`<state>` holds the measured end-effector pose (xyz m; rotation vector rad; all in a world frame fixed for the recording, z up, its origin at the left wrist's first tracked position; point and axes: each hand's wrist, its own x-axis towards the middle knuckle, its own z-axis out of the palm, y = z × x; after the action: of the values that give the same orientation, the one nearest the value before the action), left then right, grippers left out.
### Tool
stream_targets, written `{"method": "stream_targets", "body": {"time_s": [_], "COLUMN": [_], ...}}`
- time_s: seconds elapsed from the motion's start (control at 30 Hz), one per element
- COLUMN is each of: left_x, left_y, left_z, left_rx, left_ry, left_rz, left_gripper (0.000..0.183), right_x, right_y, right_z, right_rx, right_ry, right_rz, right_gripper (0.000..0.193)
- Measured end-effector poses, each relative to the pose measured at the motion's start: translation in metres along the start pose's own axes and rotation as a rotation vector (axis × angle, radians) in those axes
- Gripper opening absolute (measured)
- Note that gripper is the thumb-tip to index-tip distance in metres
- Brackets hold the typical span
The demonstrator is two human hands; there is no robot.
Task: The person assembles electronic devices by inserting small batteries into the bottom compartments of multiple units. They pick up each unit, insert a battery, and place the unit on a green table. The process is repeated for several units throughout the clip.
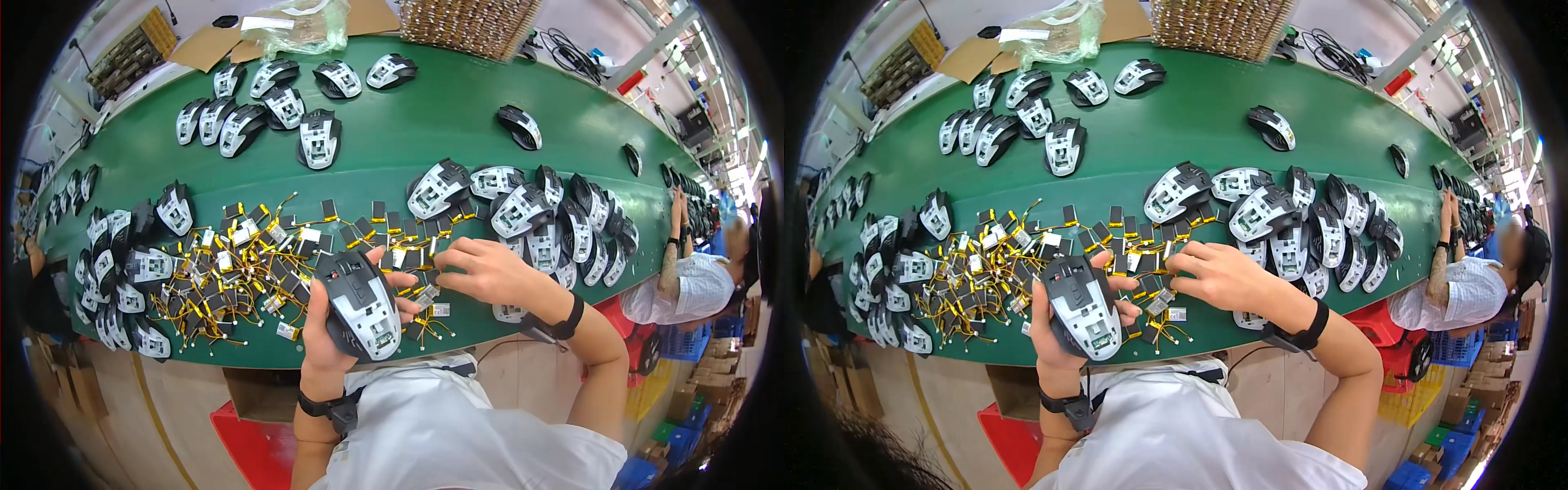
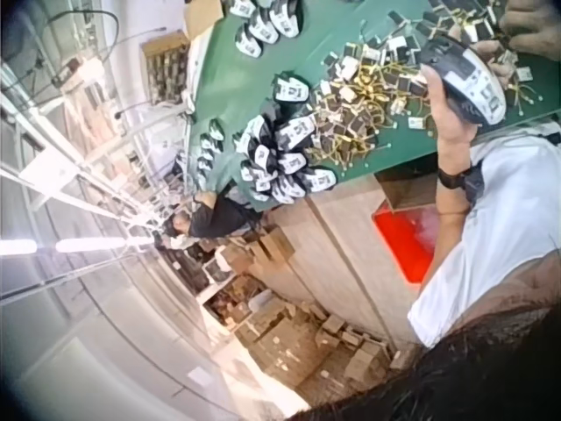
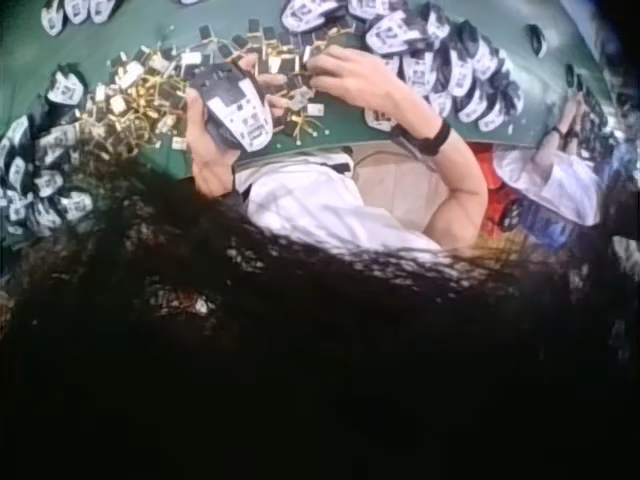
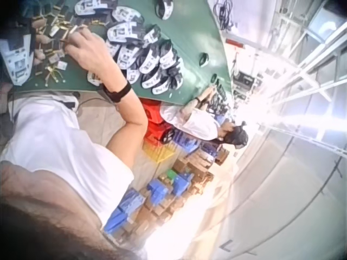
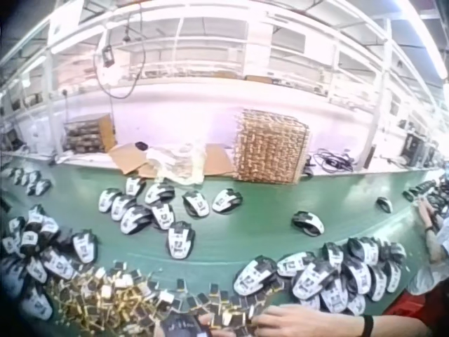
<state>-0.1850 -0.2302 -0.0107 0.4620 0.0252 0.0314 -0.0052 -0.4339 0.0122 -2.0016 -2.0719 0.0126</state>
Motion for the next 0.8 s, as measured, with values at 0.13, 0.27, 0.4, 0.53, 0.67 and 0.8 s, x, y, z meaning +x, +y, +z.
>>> {"method": "stream_targets", "body": {"time_s": [0.13, 0.27, 0.4, 0.53, 0.67, 0.8], "left_x": [0.002, 0.004, 0.009, 0.010, 0.012, 0.012], "left_y": [-0.006, -0.007, -0.016, -0.019, -0.022, -0.026], "left_z": [0.001, -0.002, 0.006, 0.013, 0.016, 0.021], "left_rx": [-0.048, -0.024, 0.060, 0.110, 0.049, 0.041], "left_ry": [0.098, 0.042, 0.142, 0.188, 0.179, 0.189], "left_rz": [0.067, 0.057, 0.175, 0.272, 0.323, 0.366], "left_gripper": [0.092, 0.084, 0.091, 0.091, 0.091, 0.090], "right_x": [0.006, 0.004, 0.017, 0.025, 0.034, 0.043], "right_y": [-0.003, -0.026, -0.054, -0.071, -0.079, -0.084], "right_z": [0.005, -0.004, -0.018, -0.017, -0.013, -0.002], "right_rx": [0.217, 0.791, 0.766, 0.647, 0.590, 0.492], "right_ry": [0.083, 0.184, 0.299, 0.393, 0.489, 0.539], "right_rz": [0.042, 0.480, 0.435, 0.323, 0.266, 0.273], "right_gripper": [0.011, 0.011, 0.006, 0.012, 0.017, 0.018]}}
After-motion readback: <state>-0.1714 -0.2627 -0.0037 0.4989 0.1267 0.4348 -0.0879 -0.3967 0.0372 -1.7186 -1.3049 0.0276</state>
